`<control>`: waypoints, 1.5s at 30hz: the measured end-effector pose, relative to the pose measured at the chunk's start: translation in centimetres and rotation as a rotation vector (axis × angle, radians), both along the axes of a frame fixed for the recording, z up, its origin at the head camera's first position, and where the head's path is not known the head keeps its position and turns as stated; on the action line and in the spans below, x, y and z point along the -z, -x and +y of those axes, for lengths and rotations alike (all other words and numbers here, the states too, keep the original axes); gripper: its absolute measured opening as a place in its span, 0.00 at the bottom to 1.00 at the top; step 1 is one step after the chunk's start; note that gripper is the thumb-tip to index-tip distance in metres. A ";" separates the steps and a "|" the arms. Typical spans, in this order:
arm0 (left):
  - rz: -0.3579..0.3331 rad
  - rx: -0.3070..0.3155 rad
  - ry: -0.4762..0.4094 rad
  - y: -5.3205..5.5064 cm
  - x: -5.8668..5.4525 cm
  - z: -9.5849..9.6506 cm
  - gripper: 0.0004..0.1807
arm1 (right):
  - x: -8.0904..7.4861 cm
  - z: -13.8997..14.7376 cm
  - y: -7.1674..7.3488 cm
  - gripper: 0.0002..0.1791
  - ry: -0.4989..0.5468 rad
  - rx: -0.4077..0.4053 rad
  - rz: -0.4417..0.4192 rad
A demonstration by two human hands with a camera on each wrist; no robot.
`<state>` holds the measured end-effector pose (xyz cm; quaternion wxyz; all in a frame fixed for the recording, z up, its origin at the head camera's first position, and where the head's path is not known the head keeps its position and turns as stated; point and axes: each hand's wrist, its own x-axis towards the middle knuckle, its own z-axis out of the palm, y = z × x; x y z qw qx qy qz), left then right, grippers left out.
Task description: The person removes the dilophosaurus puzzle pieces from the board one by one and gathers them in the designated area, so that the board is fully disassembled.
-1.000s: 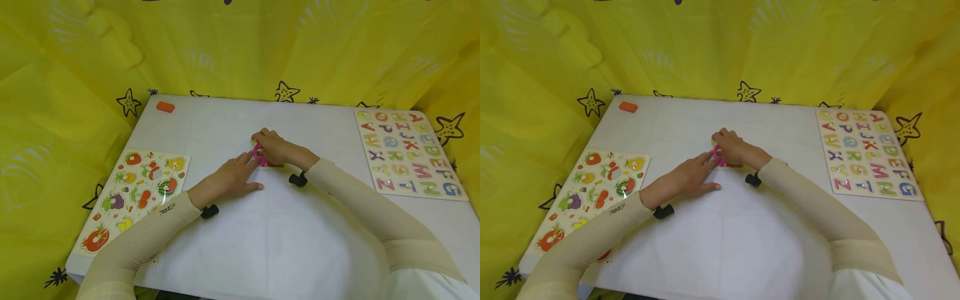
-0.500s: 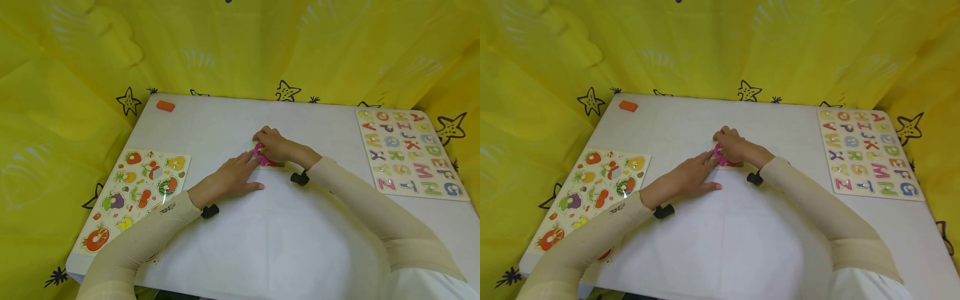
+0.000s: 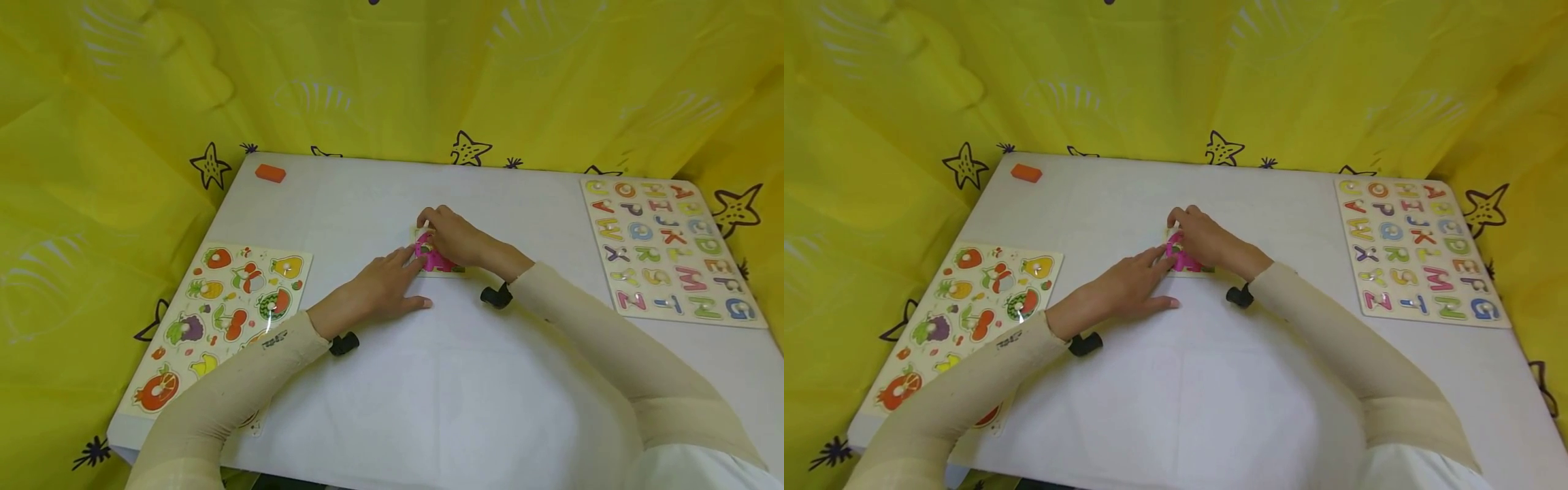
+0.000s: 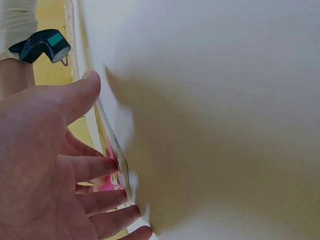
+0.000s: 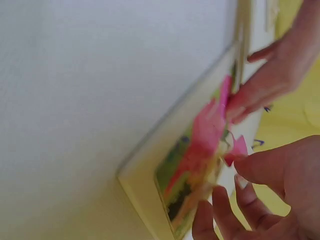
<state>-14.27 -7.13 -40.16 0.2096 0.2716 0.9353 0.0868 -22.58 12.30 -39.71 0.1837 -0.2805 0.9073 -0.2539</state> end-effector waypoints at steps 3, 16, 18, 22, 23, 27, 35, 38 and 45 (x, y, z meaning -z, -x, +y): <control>0.009 0.002 0.005 0.0 -0.1 0.1 0.51 | -0.3 0.4 0.0 0.12 0.052 -0.011 0.017; -0.010 -0.023 0.004 0.0 0.1 0.3 0.52 | -1.7 2.9 1.2 0.14 0.135 0.089 -0.017; -0.014 -0.026 0.003 -0.1 0.2 0.3 0.52 | -2.3 3.9 1.6 0.13 0.117 0.119 -0.012; -0.016 -0.024 0.004 -0.1 0.1 0.3 0.52 | -3.4 6.3 2.4 0.12 0.071 0.155 -0.024; -0.015 -0.022 0.003 -0.1 0.1 0.3 0.52 | -3.5 7.0 2.6 0.12 0.060 0.155 -0.027; -0.008 -0.015 -0.004 -0.2 0.1 0.2 0.52 | -3.8 9.5 3.4 0.11 -0.004 0.137 -0.052; 0.006 -0.011 -0.002 -0.3 0.2 0.1 0.51 | -2.6 11.9 4.3 0.11 -0.080 0.118 -0.125; 0.006 -0.008 0.000 -0.3 0.2 0.1 0.51 | -1.9 11.8 4.5 0.11 -0.096 0.138 -0.130; 0.003 -0.011 -0.003 -0.2 0.3 0.1 0.52 | -0.8 11.3 4.3 0.12 -0.111 0.178 -0.126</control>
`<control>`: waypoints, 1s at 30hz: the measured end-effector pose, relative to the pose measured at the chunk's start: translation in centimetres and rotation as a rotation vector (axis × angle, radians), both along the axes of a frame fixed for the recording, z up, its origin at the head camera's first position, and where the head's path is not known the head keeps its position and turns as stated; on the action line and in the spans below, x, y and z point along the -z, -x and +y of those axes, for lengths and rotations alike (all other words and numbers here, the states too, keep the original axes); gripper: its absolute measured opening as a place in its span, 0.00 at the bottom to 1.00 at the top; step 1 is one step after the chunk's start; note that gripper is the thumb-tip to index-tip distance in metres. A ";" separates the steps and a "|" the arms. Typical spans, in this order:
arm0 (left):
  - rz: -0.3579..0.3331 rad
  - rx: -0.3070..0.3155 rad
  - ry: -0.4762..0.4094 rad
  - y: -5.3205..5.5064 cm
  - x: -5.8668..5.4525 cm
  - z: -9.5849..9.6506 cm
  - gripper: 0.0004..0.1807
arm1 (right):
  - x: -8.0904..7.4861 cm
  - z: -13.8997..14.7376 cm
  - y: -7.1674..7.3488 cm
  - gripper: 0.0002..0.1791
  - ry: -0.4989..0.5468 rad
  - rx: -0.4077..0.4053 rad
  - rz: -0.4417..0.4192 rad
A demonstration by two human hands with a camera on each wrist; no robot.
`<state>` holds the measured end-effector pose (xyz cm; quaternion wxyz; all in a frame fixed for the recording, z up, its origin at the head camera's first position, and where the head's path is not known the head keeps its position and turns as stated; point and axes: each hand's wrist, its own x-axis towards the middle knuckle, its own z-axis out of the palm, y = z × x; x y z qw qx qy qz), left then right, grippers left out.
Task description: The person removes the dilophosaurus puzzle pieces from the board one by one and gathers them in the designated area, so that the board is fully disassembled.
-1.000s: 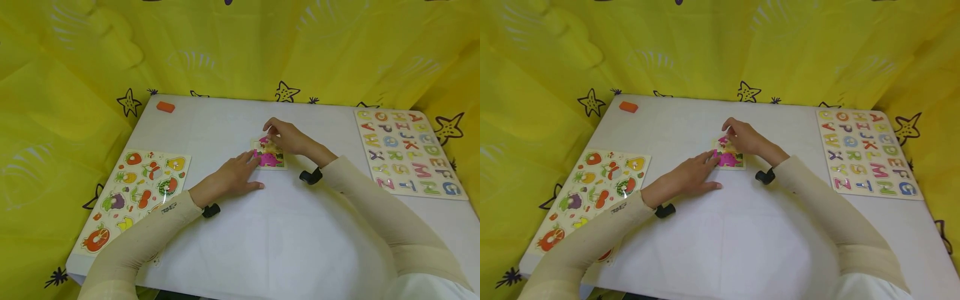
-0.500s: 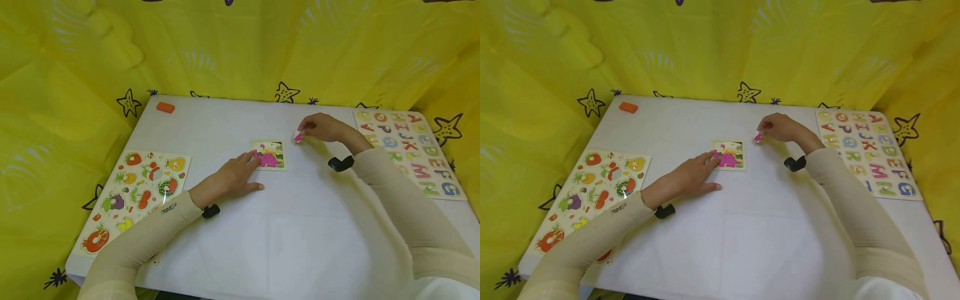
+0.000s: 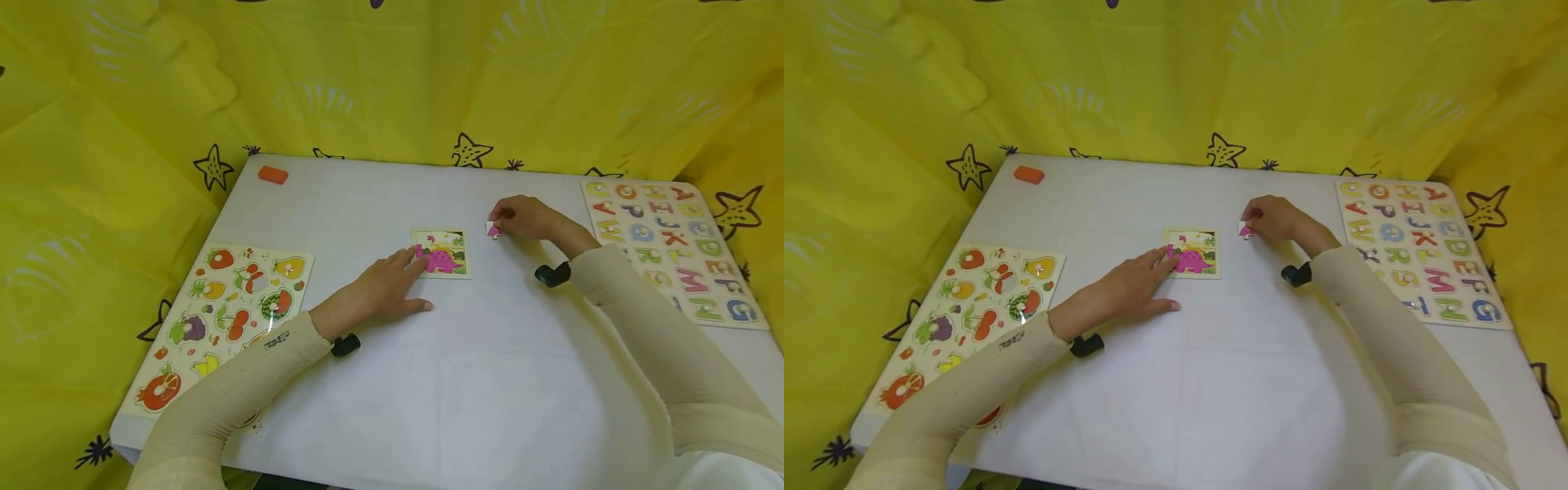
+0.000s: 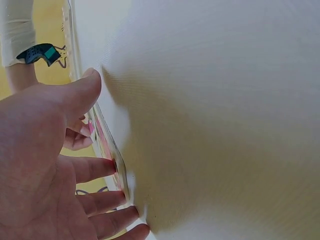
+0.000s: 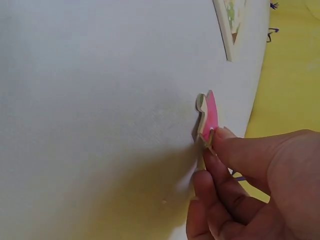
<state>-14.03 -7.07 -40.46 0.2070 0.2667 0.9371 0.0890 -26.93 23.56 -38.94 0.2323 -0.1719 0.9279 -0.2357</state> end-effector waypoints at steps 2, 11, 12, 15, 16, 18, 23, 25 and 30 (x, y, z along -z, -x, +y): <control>-0.002 0.000 0.001 0.0 0.0 0.0 0.52 | 0.2 -0.1 -0.2 0.12 0.003 0.011 0.014; -0.001 0.003 0.010 0.0 -0.1 0.1 0.52 | 1.0 0.0 -1.0 0.11 0.047 0.030 0.134; -0.002 0.002 0.012 0.0 -0.1 0.1 0.52 | 1.1 0.0 -1.1 0.11 0.054 0.030 0.145; 0.001 0.003 0.017 0.0 -0.1 0.0 0.52 | 1.5 0.1 -1.2 0.10 0.071 0.029 0.168; 0.004 0.005 0.022 0.0 -0.1 0.0 0.52 | 1.6 0.1 -1.2 0.10 0.073 0.027 0.179; 0.006 0.005 0.023 -0.1 -0.1 0.0 0.52 | 1.7 0.2 -1.2 0.10 0.074 0.034 0.191; 0.002 0.003 -0.005 -0.2 -0.3 0.0 0.51 | 1.2 -0.3 -1.4 0.12 0.062 0.068 0.196; -0.002 0.001 -0.014 -0.2 -0.4 0.0 0.51 | 0.7 -0.8 -1.6 0.12 0.067 0.065 0.197; -0.011 -0.004 -0.005 -0.1 -0.3 0.0 0.52 | -0.1 -2.6 -2.6 0.13 0.100 0.010 0.220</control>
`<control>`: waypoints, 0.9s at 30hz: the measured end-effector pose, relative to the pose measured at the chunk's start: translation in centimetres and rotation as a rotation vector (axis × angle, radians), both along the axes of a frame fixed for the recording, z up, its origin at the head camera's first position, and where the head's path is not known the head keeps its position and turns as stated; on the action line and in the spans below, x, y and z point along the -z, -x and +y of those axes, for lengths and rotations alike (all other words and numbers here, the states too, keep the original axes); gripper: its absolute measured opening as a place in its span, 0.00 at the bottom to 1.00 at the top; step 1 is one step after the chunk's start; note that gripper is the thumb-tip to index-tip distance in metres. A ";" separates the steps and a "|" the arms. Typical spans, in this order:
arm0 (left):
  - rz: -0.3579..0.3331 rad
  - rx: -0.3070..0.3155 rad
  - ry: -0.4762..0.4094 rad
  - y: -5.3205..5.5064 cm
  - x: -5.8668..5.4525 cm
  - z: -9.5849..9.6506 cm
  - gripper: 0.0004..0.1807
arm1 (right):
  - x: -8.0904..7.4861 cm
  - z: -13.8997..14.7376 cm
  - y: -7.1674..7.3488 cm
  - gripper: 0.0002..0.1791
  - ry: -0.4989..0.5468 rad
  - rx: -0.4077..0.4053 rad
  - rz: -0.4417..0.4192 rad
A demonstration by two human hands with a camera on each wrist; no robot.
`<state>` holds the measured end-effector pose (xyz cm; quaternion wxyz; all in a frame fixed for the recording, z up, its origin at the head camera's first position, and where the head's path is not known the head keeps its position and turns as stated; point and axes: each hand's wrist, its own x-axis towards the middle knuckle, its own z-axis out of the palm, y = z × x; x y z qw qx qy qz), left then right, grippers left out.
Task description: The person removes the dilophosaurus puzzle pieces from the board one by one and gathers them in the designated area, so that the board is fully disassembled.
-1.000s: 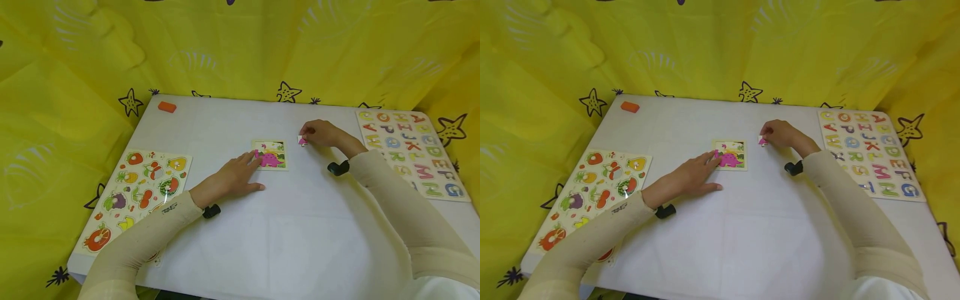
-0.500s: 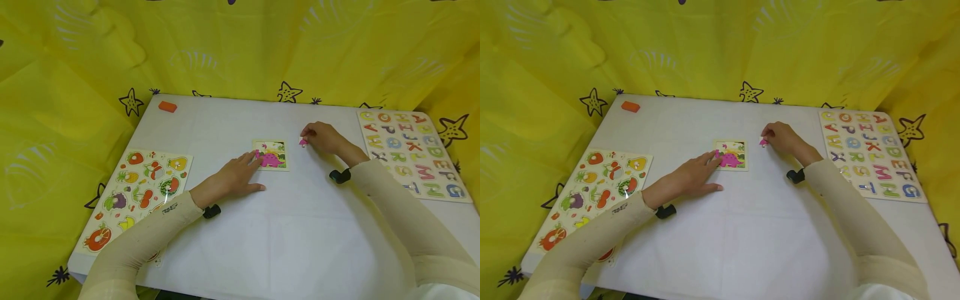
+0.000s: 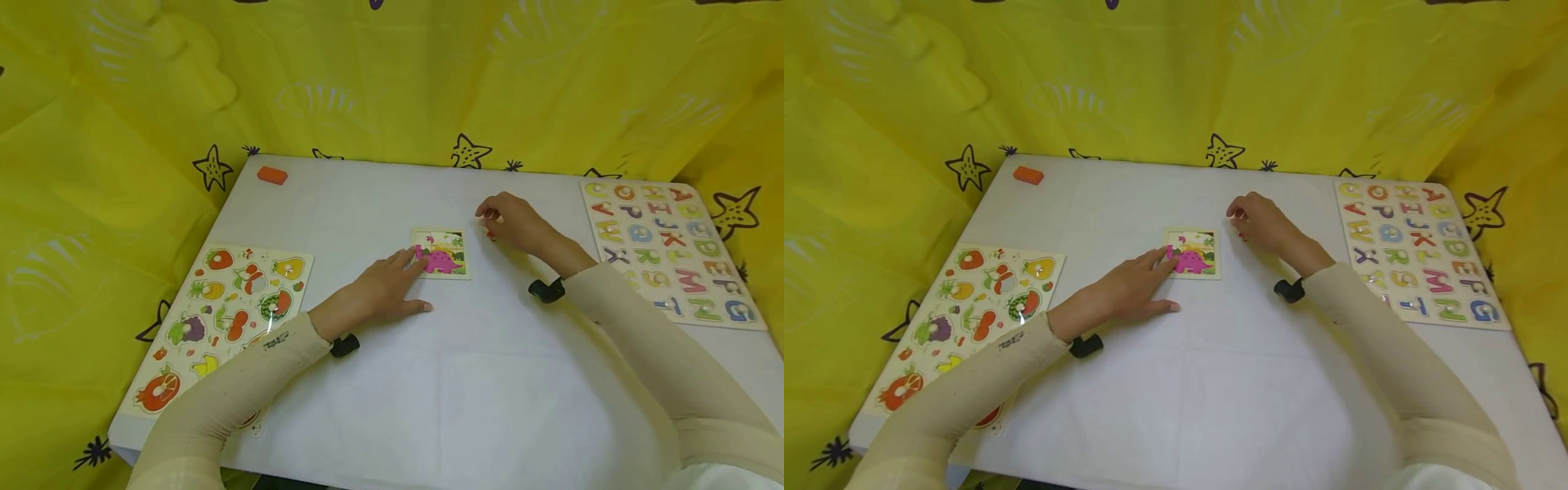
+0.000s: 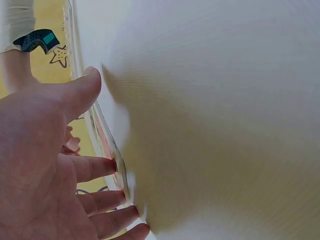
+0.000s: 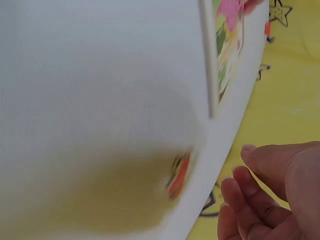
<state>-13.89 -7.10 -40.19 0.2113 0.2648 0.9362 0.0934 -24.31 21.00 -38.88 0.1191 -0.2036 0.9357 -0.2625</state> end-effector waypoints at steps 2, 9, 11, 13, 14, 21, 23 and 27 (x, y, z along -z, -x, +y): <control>-0.002 -0.002 0.002 0.0 0.1 0.0 0.52 | 0.0 -0.9 -0.5 0.13 0.012 -0.029 0.018; 0.000 0.001 -0.003 0.1 0.1 -0.1 0.52 | 1.0 -3.9 -2.1 0.18 0.017 -0.085 0.016; 0.005 0.006 0.000 0.1 0.1 -0.1 0.52 | 1.3 -4.5 -2.4 0.20 0.012 -0.098 0.012; 0.008 0.010 0.004 0.1 0.2 -0.1 0.52 | 1.6 -5.0 -2.6 0.21 0.013 -0.119 0.020; 0.010 0.011 0.006 0.1 0.2 -0.1 0.52 | 1.8 -5.1 -2.7 0.21 0.017 -0.125 0.022; 0.010 0.020 0.011 0.1 0.1 -0.1 0.52 | 2.7 -5.5 -3.0 0.23 0.001 -0.147 0.033; 0.012 0.023 0.011 0.1 0.1 -0.1 0.51 | 2.8 -5.6 -3.1 0.23 -0.016 -0.148 0.041; 0.018 0.025 0.012 0.0 0.1 -0.2 0.51 | 2.7 -5.8 -3.5 0.24 -0.050 -0.161 0.078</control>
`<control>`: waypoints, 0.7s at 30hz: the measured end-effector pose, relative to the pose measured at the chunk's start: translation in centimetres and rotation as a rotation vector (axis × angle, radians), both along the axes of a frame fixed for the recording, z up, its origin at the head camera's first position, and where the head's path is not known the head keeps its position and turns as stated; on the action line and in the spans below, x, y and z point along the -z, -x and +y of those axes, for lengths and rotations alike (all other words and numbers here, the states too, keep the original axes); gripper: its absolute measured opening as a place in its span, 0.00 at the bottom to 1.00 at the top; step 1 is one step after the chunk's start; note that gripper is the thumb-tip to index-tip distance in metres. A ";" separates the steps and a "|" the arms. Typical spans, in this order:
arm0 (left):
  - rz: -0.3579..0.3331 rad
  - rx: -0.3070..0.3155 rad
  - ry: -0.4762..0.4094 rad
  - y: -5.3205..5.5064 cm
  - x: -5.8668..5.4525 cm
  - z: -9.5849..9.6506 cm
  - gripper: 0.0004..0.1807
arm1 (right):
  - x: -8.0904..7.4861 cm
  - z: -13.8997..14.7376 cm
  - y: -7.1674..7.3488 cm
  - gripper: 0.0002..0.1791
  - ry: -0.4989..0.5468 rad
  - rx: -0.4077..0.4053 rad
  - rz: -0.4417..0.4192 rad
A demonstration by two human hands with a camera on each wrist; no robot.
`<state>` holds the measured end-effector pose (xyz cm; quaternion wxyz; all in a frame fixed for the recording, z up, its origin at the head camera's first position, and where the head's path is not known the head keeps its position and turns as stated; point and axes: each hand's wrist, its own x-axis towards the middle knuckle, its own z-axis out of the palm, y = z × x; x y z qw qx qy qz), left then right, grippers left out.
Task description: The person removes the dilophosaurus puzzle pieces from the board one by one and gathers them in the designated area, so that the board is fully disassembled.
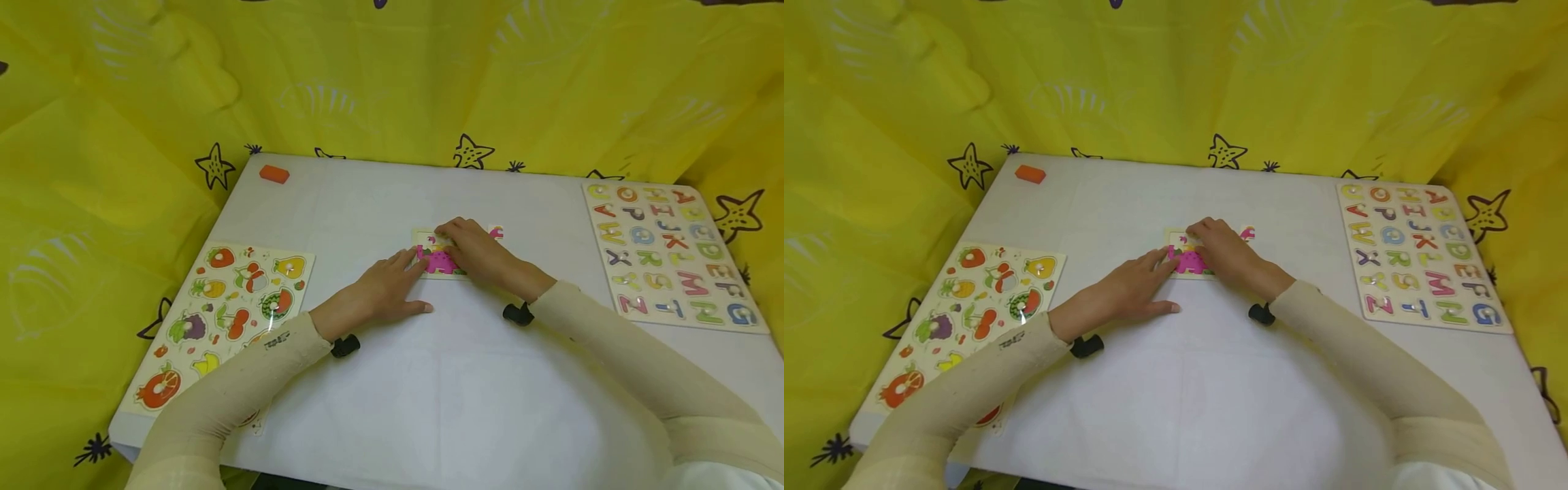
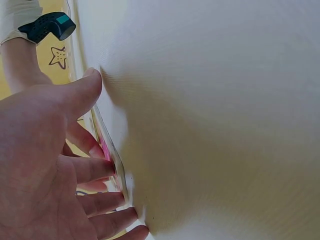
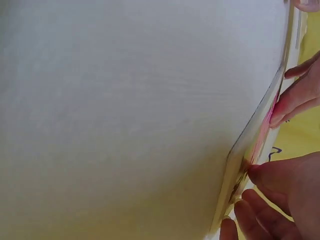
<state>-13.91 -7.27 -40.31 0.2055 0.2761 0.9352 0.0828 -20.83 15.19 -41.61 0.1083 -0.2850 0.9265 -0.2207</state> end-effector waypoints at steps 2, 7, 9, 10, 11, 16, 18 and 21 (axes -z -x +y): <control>-0.002 0.001 0.000 0.0 0.0 0.0 0.51 | -0.1 -0.1 -0.2 0.25 -0.010 -0.002 0.017; -0.007 -0.002 -0.004 0.0 -0.1 0.0 0.51 | -0.7 -0.3 -0.7 0.28 -0.036 0.009 0.032; -0.004 -0.003 0.001 -0.1 0.0 0.0 0.51 | -1.0 -0.4 -0.8 0.28 -0.045 0.013 0.032; -0.001 -0.003 0.004 0.0 0.0 0.0 0.51 | -1.0 -0.4 -0.8 0.28 -0.047 0.012 0.032; 0.000 -0.004 0.004 0.0 0.0 -0.1 0.51 | -1.1 -0.5 -0.8 0.28 -0.048 0.010 0.032; -0.008 -0.007 0.004 0.1 0.1 0.0 0.52 | -1.2 -0.6 -0.2 0.29 -0.046 -0.016 0.013; -0.011 -0.006 0.005 0.1 0.1 0.0 0.52 | -1.2 -0.5 0.2 0.30 -0.042 -0.025 -0.011; -0.011 -0.006 0.009 0.1 0.2 0.0 0.52 | -1.2 -0.5 0.7 0.30 -0.024 -0.031 -0.055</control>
